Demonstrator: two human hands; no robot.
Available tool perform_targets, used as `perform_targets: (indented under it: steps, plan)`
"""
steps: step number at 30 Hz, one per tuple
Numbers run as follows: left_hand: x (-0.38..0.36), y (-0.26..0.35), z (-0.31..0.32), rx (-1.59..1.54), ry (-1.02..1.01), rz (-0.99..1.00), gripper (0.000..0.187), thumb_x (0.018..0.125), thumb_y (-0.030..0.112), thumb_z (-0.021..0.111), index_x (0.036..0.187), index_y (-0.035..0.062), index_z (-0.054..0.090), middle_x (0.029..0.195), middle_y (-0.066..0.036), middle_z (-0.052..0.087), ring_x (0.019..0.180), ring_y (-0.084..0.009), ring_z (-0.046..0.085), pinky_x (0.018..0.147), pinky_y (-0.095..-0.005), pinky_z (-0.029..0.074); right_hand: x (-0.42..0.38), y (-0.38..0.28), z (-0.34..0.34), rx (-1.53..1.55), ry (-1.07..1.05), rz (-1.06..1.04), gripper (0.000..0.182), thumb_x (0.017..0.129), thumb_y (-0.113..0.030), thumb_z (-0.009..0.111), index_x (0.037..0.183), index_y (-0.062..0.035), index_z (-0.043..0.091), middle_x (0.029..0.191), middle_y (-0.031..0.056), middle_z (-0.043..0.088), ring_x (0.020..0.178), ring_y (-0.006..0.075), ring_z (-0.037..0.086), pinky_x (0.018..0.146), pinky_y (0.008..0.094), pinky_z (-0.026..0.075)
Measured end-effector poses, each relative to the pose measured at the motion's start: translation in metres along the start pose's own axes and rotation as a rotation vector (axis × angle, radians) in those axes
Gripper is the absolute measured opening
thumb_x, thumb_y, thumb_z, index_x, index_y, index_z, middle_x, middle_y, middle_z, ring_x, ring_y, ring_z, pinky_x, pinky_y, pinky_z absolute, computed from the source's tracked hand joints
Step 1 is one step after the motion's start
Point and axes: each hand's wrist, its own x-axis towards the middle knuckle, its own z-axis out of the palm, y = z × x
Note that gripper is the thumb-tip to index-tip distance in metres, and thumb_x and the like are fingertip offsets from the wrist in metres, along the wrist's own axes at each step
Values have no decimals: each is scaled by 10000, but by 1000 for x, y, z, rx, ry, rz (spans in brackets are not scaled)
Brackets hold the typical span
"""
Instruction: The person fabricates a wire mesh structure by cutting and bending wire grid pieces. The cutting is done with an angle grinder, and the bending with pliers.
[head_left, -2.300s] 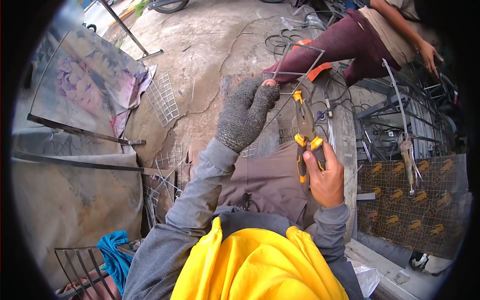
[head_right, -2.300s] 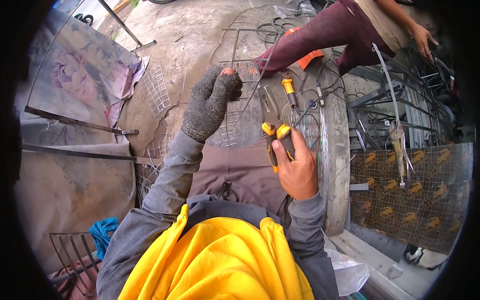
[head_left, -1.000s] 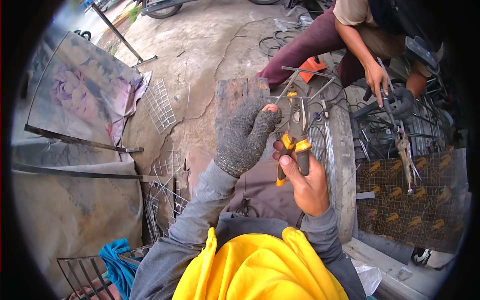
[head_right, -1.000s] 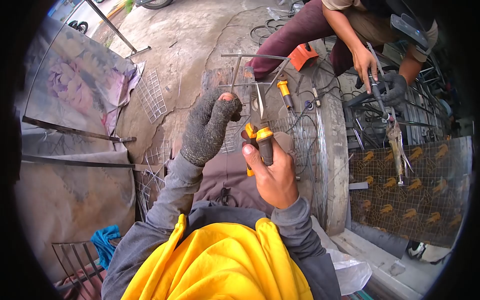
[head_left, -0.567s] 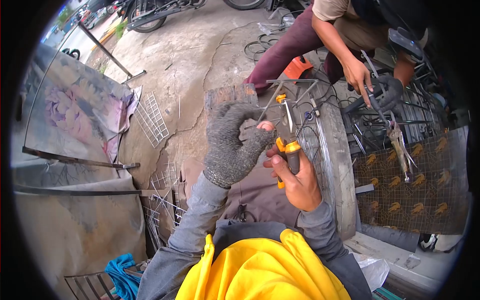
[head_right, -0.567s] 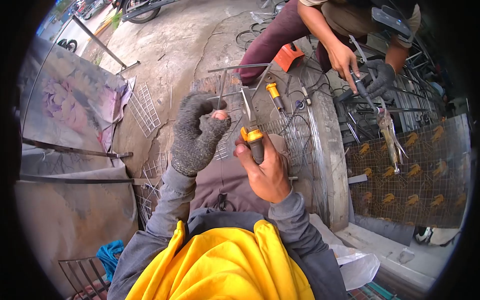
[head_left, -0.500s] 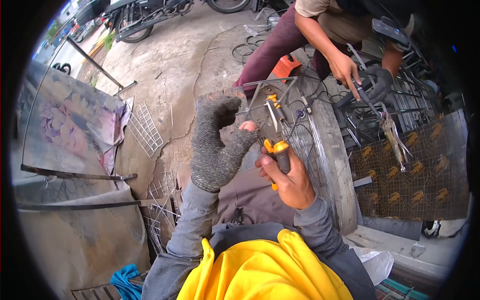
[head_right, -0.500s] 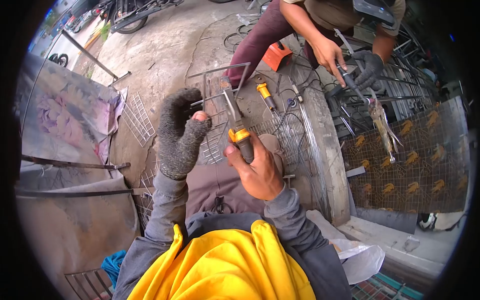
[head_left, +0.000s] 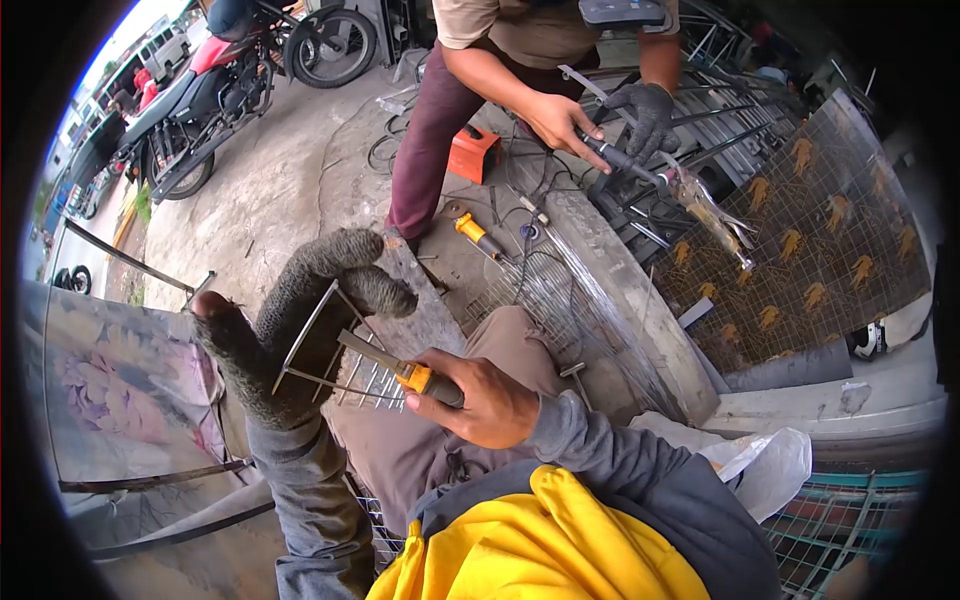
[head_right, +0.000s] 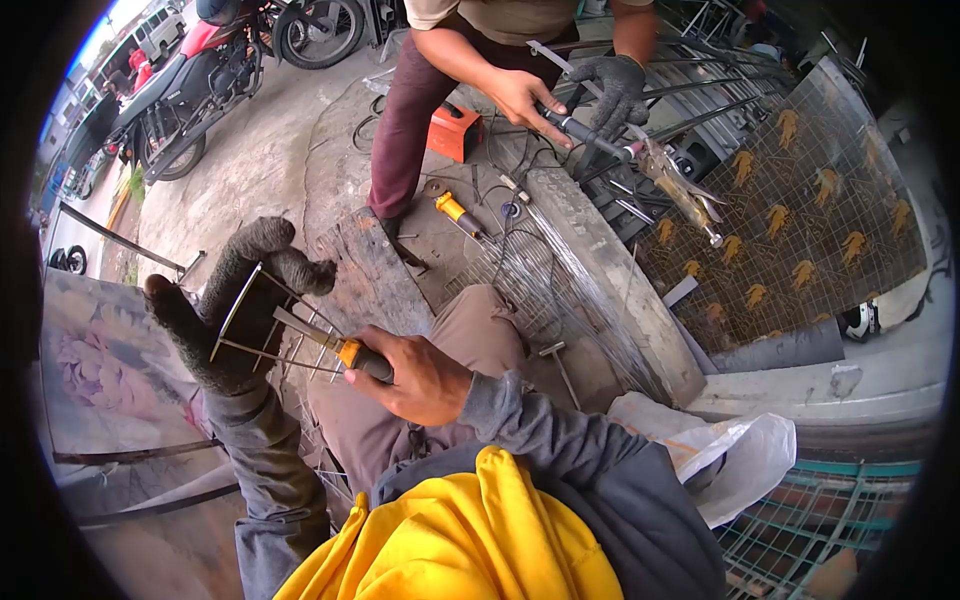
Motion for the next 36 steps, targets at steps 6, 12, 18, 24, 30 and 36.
perform_targets:
  steps: [6,12,18,24,30,36]
  plan:
    - [-3,-16,25,572,458,123,794,1035,633,293,1199,-95,565,948,-187,636,914,-330,628,943,-463,479,3,5,9,8,-12,9,255,997,-224,653,1141,-28,577,856,144,657,770,299,669,740,389,514]
    - [2,-22,27,566,497,278,735,1040,576,327,1181,-101,578,900,-177,633,871,-307,624,911,-453,487,8,8,19,22,20,-1,209,1000,-191,648,1096,-28,558,819,152,633,735,306,647,721,399,506]
    - [7,-23,28,347,435,343,723,1038,548,349,1195,-110,606,951,-203,659,875,-302,641,909,-471,493,13,14,27,7,45,-14,234,1000,-185,646,1128,-19,542,849,189,637,775,363,666,719,420,507]
    - [14,-27,32,298,390,356,714,1030,534,369,1244,-108,596,1044,-218,677,917,-312,659,914,-489,497,11,11,26,-20,94,-4,259,998,-176,641,1160,-15,519,881,223,646,856,440,668,732,452,512]
    - [14,-24,18,212,226,312,696,1033,501,356,1281,-109,582,1130,-244,674,949,-335,666,941,-507,509,9,12,33,-2,148,-20,260,995,-174,642,1161,-19,517,866,227,635,829,442,667,717,454,509]
    - [12,-7,9,248,120,150,911,1010,685,268,1356,-117,529,1126,-232,688,1041,-349,664,1033,-510,457,5,6,30,52,128,28,214,996,-194,645,1094,-18,573,866,169,646,801,310,684,736,394,512]
